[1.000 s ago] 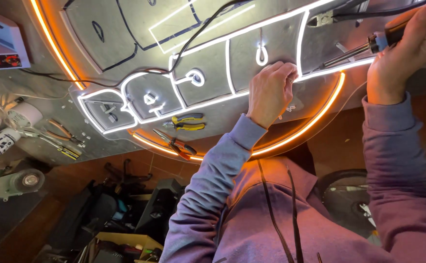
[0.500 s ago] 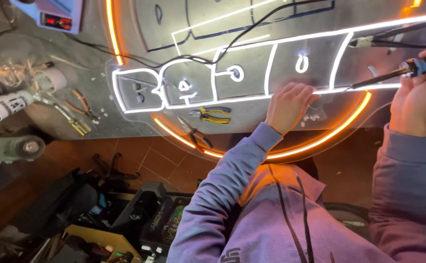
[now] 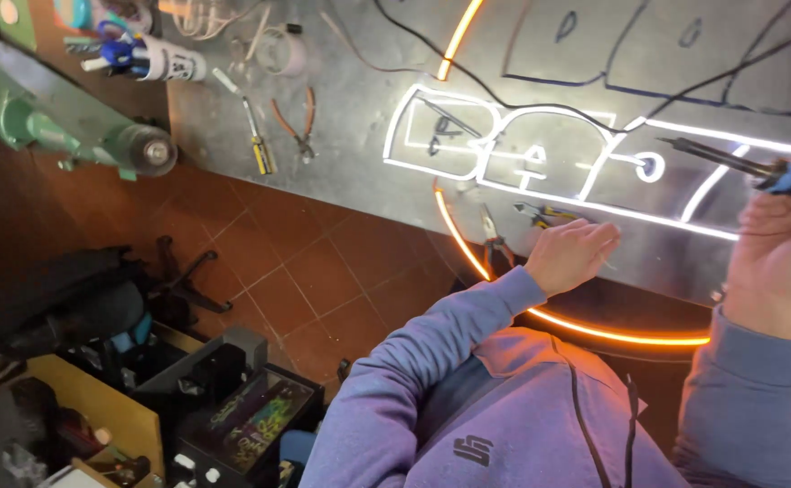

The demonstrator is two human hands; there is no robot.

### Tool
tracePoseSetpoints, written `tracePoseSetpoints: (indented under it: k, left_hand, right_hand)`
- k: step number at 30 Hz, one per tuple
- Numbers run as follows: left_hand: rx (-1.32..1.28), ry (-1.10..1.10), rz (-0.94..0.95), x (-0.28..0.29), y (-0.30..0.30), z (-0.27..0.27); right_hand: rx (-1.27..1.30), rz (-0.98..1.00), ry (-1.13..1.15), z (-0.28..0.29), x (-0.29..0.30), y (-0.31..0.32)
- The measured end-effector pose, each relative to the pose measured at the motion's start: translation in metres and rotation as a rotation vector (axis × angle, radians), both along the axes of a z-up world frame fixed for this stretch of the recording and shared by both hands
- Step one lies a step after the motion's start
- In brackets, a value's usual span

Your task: Assembling and soldering components of a custom LED neon sign on a workshop bench.

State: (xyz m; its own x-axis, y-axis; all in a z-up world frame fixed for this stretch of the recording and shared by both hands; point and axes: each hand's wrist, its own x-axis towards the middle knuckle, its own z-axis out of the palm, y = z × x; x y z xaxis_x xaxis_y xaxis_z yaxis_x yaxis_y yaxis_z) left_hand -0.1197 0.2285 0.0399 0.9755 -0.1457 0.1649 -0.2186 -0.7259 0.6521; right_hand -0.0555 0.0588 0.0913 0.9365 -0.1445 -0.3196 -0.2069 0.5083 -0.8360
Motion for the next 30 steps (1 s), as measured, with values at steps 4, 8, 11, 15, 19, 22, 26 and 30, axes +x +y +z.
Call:
tracePoseSetpoints:
  k: [4,8,11,15,19,22,26,30]
  left_hand:
    - [0.016,-0.010,0.141,-0.037,0.091,0.013]
    - [-0.026,0.149,0.339,-0.083,0.172,-0.004]
    - [0.011,0.301,0.514,-0.112,0.209,-0.020]
    - [-0.248,0.258,0.705,-0.117,0.247,-0.015]
    - [-0.306,0.157,0.755,-0.083,0.274,-0.024]
    - [-0.348,0.129,0.697,-0.067,0.281,-0.014]
    - [-0.324,0.083,0.809,-0.088,0.294,-0.012]
    - [-0.390,0.034,1.024,-0.139,0.331,-0.082]
  right_hand:
    - [0.172,0.095,0.006,0.017,0.014,0.133]
    - [0.259,0.403,0.143,-0.031,0.037,0.251]
    - [0.090,0.474,0.154,-0.069,0.040,0.320]
    - [-0.123,0.313,0.183,-0.091,0.035,0.364]
    - [-0.298,0.376,0.117,-0.093,0.027,0.360]
    - [-0.159,0.370,0.144,-0.061,0.016,0.354]
    - [-0.086,0.618,0.098,-0.037,0.005,0.359]
    - [-0.014,0.682,0.129,-0.023,-0.027,0.370]
